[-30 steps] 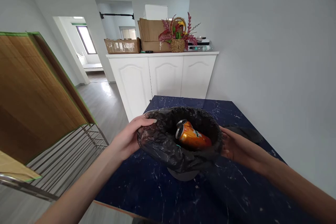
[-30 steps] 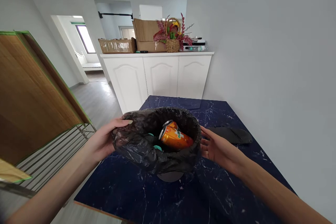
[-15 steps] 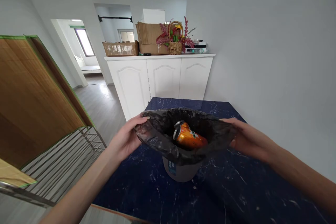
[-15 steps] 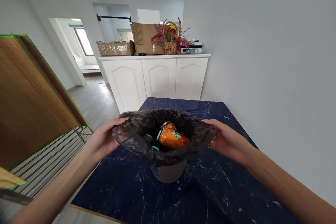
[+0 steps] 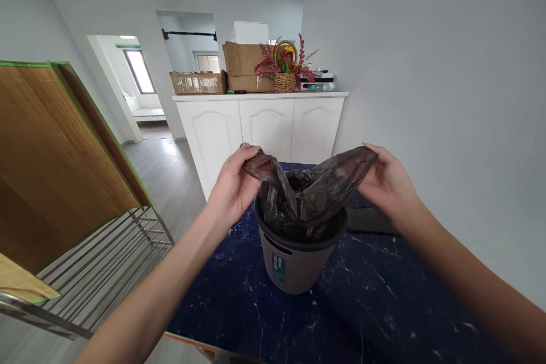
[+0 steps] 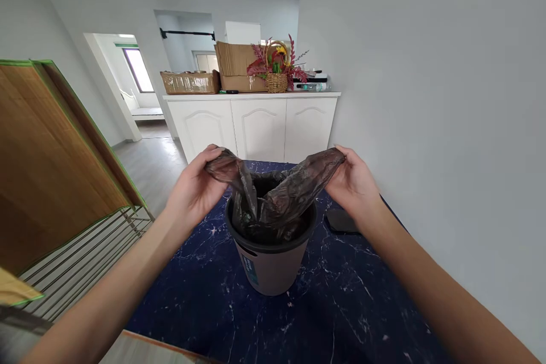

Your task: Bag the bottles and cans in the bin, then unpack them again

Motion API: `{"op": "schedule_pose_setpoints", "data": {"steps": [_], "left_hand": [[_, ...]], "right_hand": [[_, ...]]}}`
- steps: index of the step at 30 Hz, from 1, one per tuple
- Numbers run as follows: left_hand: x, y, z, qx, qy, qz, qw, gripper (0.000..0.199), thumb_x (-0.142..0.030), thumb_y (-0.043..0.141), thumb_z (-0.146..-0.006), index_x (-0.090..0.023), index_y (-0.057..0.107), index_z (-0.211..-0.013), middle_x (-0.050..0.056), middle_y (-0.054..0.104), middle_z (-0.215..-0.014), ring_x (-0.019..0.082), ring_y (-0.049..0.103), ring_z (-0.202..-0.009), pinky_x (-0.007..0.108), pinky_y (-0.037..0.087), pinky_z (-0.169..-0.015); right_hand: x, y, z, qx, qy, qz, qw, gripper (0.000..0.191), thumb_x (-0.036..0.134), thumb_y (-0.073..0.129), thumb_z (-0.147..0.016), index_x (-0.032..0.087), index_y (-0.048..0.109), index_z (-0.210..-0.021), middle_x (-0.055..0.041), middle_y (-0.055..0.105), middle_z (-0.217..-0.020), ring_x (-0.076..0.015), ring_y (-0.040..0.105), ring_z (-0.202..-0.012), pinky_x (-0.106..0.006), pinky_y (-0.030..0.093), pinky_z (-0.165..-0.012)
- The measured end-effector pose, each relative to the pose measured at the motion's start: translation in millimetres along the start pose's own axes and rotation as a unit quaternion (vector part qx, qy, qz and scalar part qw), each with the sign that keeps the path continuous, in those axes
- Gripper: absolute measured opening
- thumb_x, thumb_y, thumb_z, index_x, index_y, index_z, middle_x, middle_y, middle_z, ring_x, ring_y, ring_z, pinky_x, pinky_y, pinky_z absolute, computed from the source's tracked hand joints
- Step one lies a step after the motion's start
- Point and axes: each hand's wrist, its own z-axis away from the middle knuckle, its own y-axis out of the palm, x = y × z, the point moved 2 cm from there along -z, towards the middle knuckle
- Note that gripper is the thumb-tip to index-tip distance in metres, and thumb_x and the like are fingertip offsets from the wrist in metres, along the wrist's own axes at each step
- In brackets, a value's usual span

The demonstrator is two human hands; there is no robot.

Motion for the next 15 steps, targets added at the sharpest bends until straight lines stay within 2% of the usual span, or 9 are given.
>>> {"op": "schedule_pose_setpoints", "data": {"steps": [3, 7, 11, 15], "left_hand": [[7.4, 14.9, -6.9, 0.017, 0.007, 0.003, 1.0, 0.03, -0.007, 0.074, -0.086, -0.02, 0.052, -0.071, -0.005, 0.052, -0.068, 0.009, 0.059, -0.066, 0.023, 0.055, -0.079], [6.8, 39.3, -13.5, 0.036, 0.01, 0.012, 0.999, 0.029, -0.005, 0.07, -0.088, -0.02, 0.05, -0.074, -0.006, 0.05, -0.066, 0.009, 0.058, -0.064, 0.02, 0.053, -0.072], [-8.0, 61.2, -16.8, 0.027, 0.037, 0.013, 0.999, 0.033, -0.002, 0.065, -0.092, -0.02, 0.047, -0.07, -0.007, 0.047, -0.065, 0.007, 0.058, -0.061, 0.02, 0.053, -0.071], [-29.9, 74.2, -17.9, 0.0, 0.079, -0.005, 0.997, 0.036, -0.002, 0.065, -0.094, -0.019, 0.047, -0.068, -0.007, 0.046, -0.065, 0.007, 0.058, -0.056, 0.019, 0.053, -0.067]], "right_hand": [[-10.4, -0.1, -10.4, -0.009, -0.027, -0.044, 0.999, 0.018, 0.027, 0.081, -0.078, 0.026, 0.063, -0.077, 0.0027, 0.075, -0.075, -0.0195, 0.073, -0.073, -0.037, 0.063, -0.081], [-12.6, 5.4, -16.1, 0.033, -0.037, -0.074, 0.996, 0.019, 0.026, 0.081, -0.079, 0.027, 0.062, -0.08, 0.0022, 0.076, -0.078, -0.0211, 0.075, -0.077, -0.038, 0.064, -0.082], [4.6, 14.2, -18.7, 0.048, -0.07, -0.079, 0.993, 0.018, 0.025, 0.08, -0.081, 0.027, 0.062, -0.08, 0.0017, 0.077, -0.083, -0.018, 0.075, -0.08, -0.033, 0.063, -0.082], [25.9, 26.5, -19.5, 0.049, -0.107, -0.066, 0.991, 0.018, 0.025, 0.079, -0.082, 0.028, 0.061, -0.079, 0.0045, 0.076, -0.081, -0.0175, 0.075, -0.08, -0.034, 0.063, -0.085]]}}
